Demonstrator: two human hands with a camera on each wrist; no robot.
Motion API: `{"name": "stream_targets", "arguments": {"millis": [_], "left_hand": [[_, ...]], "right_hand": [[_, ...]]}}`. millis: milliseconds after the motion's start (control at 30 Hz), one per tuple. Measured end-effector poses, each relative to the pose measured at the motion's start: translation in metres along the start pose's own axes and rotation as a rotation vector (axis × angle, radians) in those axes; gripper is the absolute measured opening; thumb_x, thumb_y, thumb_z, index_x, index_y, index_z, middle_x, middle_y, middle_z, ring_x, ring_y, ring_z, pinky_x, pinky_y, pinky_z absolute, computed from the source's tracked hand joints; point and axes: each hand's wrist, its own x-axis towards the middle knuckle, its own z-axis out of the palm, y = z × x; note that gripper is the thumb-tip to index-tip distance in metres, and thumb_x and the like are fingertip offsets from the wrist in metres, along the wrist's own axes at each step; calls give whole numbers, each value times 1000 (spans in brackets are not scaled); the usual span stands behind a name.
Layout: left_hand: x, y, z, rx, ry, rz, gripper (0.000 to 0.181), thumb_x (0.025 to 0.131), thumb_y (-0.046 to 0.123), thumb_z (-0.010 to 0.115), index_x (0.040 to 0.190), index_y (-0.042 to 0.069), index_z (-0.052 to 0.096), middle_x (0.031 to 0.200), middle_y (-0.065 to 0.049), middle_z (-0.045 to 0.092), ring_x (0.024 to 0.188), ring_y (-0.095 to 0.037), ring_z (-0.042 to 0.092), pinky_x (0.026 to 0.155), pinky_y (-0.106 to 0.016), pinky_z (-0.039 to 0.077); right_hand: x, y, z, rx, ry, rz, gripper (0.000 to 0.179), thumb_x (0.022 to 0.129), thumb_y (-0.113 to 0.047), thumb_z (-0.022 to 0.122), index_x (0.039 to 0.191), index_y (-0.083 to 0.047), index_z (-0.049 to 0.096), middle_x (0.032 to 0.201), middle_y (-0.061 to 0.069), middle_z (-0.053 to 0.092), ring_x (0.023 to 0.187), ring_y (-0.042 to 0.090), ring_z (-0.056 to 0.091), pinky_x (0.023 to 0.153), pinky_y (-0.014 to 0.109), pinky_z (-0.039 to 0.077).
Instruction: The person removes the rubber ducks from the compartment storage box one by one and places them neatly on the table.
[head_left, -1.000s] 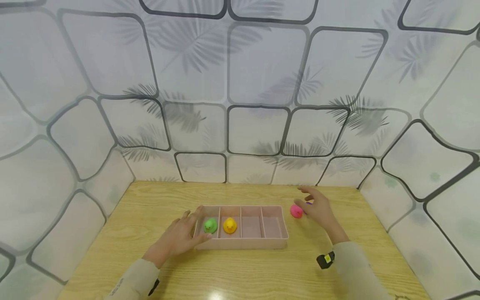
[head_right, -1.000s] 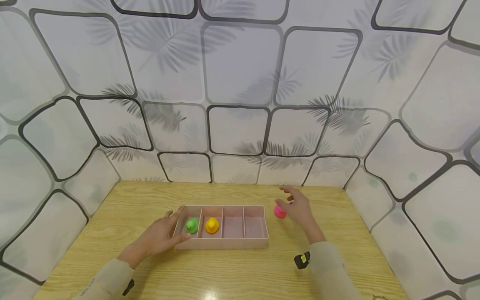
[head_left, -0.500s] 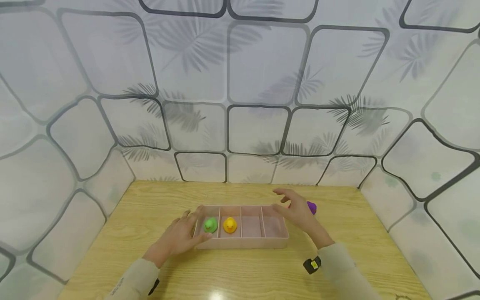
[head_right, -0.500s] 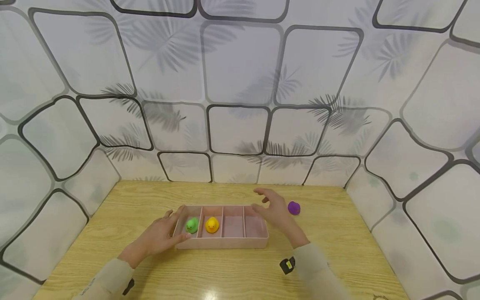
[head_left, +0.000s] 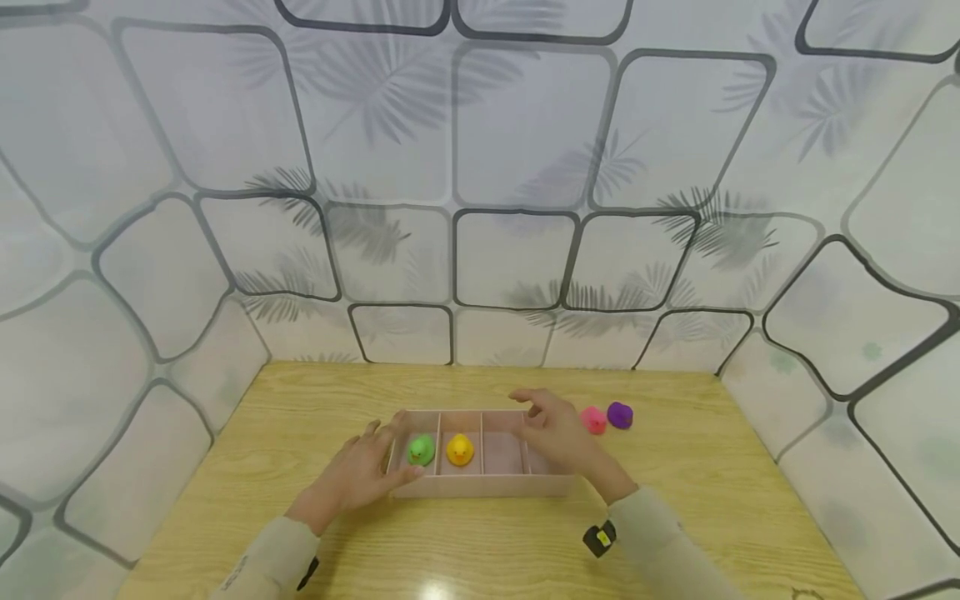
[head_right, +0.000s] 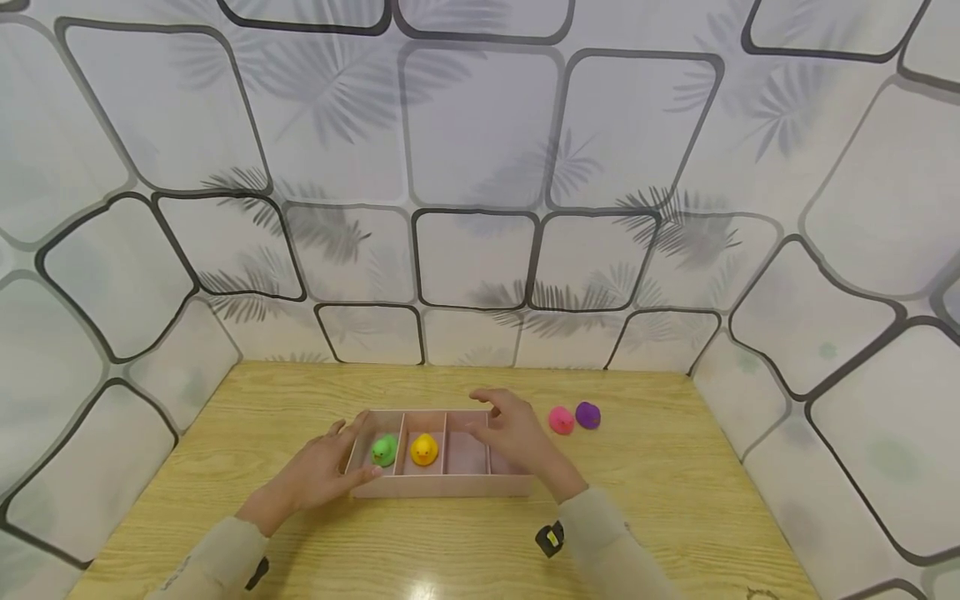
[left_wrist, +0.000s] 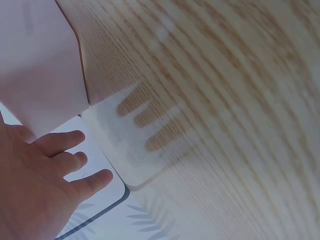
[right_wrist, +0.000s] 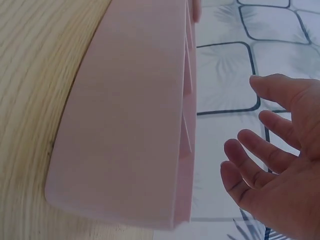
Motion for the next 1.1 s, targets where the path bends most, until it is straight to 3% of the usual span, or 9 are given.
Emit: {"name": "stream_targets", "arguments": {"millis": [167, 300, 400, 667, 867, 1100], "left_hand": [[0, 0, 0, 10, 3, -6, 95, 101, 66, 57, 170, 12, 22, 169, -16, 38, 151, -57, 35, 115, -76, 35], [-1, 0, 0, 4, 4, -5, 94, 101, 65, 58, 170, 12, 21, 169, -16, 38, 151, -58, 34, 115, -77, 35], [-1, 1, 0, -1, -1, -5, 94, 101, 64, 58, 170, 12, 21, 169, -16, 37, 151, -58, 34, 115, -78, 34], [-1, 1, -1, 1, 1, -8, 94, 101, 64, 58, 170, 12, 21, 169, -17, 38, 151, -58, 34, 115, -77, 34], [0, 1, -1, 0, -1, -14, 94, 101, 64, 59, 170, 13, 21, 168, -17, 39, 152, -57, 33, 115, -77, 34], [0, 2, -2, -7, -7, -17, 95, 101, 64, 58, 170, 13, 20, 168, -16, 39, 152, -57, 33, 115, -78, 34]], "right_hand": [[1, -8, 9, 26, -38, -55, 44, 96, -15, 77, 138, -7, 67, 134, 16, 71, 104, 34, 69, 87, 48, 60], [2, -13, 16, -27, -48, -89, 43, 94, -14, 78, 135, -6, 68, 131, 15, 72, 102, 33, 70, 82, 38, 59], [2, -17, 21, -55, -59, -61, 42, 94, -16, 79, 134, -10, 69, 127, 12, 74, 102, 29, 70, 79, 33, 58], [1, -22, 34, 16, -160, 24, 50, 97, -23, 77, 144, -11, 63, 134, 12, 69, 113, 30, 68, 89, 45, 60], [5, -22, 42, 11, -215, -15, 51, 97, -23, 76, 145, -8, 63, 137, 16, 68, 116, 35, 68, 92, 51, 61], [9, -24, 51, 65, -275, -62, 54, 95, -14, 76, 148, -15, 61, 147, 8, 65, 124, 35, 66, 102, 53, 57]]}}
